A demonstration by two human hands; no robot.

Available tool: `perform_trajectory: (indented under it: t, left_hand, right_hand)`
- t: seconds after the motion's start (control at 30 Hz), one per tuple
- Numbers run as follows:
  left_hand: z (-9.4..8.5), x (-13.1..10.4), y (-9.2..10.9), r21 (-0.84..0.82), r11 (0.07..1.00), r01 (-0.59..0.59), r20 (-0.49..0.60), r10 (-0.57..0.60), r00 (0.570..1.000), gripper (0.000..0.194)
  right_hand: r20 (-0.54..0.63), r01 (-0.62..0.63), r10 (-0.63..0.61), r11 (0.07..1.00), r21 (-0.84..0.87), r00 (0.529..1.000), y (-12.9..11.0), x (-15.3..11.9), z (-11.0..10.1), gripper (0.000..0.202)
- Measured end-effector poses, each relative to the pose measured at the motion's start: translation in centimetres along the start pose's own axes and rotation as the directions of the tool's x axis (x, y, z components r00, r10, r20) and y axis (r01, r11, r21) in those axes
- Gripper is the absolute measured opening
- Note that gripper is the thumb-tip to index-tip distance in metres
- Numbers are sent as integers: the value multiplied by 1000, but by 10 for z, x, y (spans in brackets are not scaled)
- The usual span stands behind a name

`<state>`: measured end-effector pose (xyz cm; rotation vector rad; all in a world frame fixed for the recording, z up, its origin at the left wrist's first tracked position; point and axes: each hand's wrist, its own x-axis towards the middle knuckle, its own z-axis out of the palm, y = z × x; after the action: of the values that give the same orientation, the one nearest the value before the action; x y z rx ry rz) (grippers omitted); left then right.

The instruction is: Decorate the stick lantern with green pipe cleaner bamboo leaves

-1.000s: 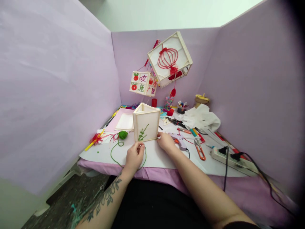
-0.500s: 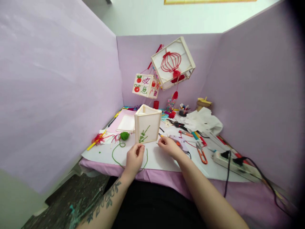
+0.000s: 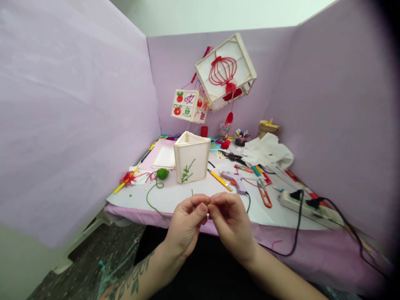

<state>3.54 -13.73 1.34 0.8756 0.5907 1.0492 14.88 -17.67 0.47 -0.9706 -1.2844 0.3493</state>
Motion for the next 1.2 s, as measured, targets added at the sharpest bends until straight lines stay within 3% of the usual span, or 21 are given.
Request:
perform_trajectory:
  t: [0.3,0.6,0.93,1.2]
  left_hand:
    - [2,-5,12,-3,997,74,98,-73,992,30]
    - [4,-10,18,-193,939,286,47,-282,958,33]
    - [5,-10,18,-79,943,324,11,-324,946,40]
    - [3,-13,21,153,968,199,17,-204,979,42]
  right_hand:
    - [121,94,-91,995,-20,988,-1,0,-5,20]
    - [98,356,-342,907,-225,934,2,5,-9,30]
    - [144,323,-302,934,-156,943,5,4,-12,30]
    - [198,243,-214,961,-135,957,1,7,-14,21]
